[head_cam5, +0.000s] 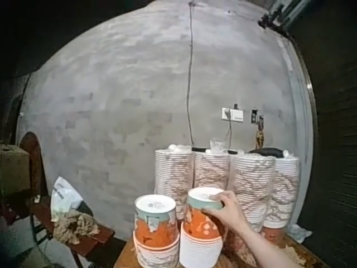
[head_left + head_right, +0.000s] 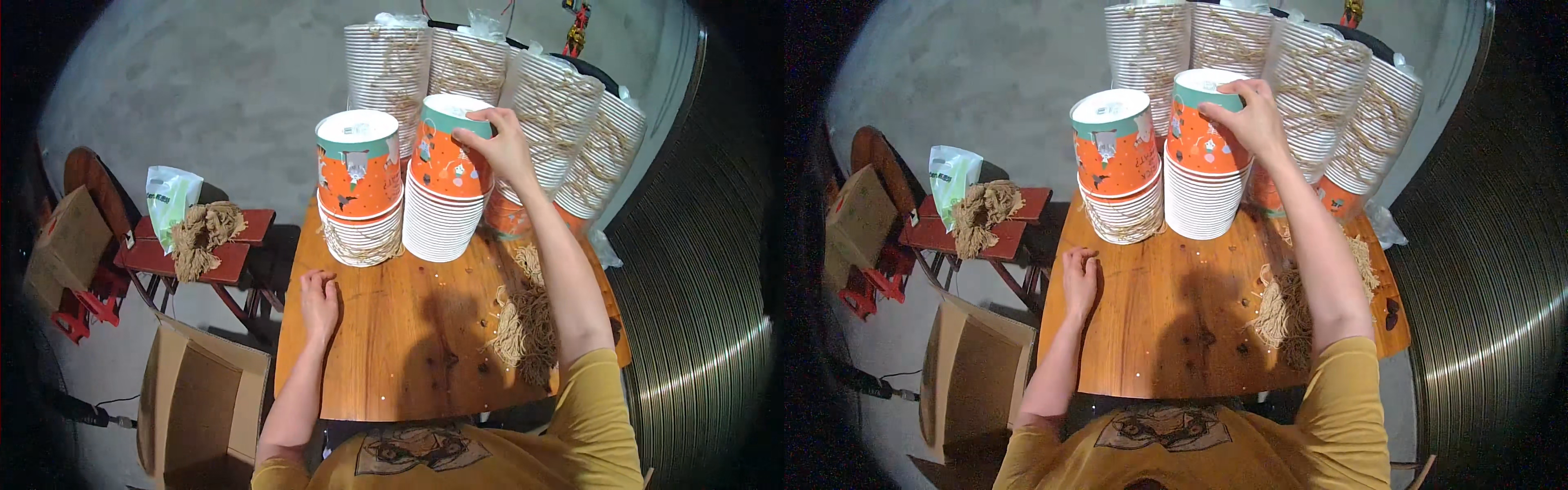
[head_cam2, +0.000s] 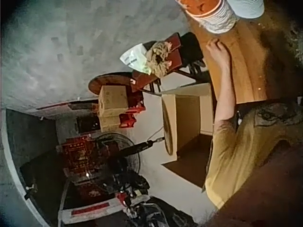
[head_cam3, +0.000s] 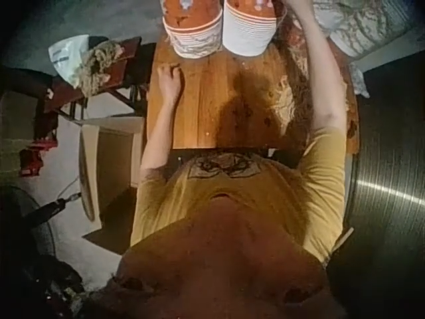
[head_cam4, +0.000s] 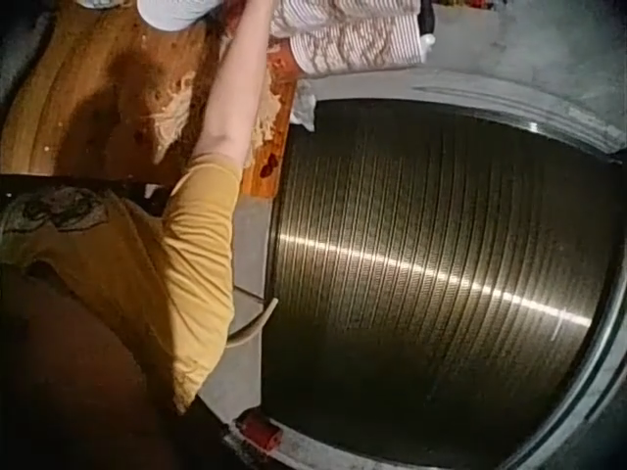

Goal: Packaging and portioning shredded noodles into paper bowls using a small bamboo stick.

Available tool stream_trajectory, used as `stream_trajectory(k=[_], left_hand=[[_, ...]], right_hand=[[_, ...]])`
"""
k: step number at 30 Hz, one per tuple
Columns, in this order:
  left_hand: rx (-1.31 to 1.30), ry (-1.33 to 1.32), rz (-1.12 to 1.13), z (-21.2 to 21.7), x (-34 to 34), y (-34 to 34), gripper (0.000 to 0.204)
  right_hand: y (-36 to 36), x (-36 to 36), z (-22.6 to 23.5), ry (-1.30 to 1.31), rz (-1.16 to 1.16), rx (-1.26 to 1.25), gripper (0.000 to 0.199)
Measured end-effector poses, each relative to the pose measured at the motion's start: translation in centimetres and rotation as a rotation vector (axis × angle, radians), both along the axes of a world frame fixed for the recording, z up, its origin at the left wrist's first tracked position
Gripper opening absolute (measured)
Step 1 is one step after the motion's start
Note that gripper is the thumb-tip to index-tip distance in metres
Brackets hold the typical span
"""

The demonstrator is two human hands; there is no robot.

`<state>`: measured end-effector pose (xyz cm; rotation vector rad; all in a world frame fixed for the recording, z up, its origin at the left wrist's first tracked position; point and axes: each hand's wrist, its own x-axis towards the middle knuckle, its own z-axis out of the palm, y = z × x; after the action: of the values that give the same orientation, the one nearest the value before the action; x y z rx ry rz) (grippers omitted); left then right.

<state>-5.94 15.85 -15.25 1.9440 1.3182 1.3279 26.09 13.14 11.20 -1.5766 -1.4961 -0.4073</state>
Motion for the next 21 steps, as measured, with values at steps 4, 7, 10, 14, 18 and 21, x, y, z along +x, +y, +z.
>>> stream_trajectory(k=[4, 7, 10, 14, 18, 21], left_hand=[[-0.059, -0.011, -0.016, 1.0, 0.2, -0.3, 0.017], [-0.045, -0.017, -0.015, 0.7, -0.1, -0.3, 0.016], [-0.004, -0.014, -0.018, 0.6, -0.3, -0.4, 0.014], [0.011, -0.088, -0.047, 1.0, 0.0, -0.5, 0.014], [0.277, -0.152, -0.133, 5.7, 0.6, -3.1, 0.022], [0.389, -0.119, -0.432, 11.4, 2.8, -8.6, 0.048]], right_hand=[[0.3, 1.2, 1.0, -0.006, 0.006, 0.09, 0.051], [0.4, 1.2, 2.4, -0.063, 0.067, 0.225, 0.05], [-0.8, 1.2, 4.4, -0.136, 0.095, 0.382, 0.046], [-4.1, 1.8, 5.1, -0.218, 0.046, 0.661, 0.034], [-10.0, -0.1, 1.0, 0.574, 0.413, 0.698, 0.049], [-13.7, -5.4, -6.0, 0.877, 0.321, 0.595, 0.057]])
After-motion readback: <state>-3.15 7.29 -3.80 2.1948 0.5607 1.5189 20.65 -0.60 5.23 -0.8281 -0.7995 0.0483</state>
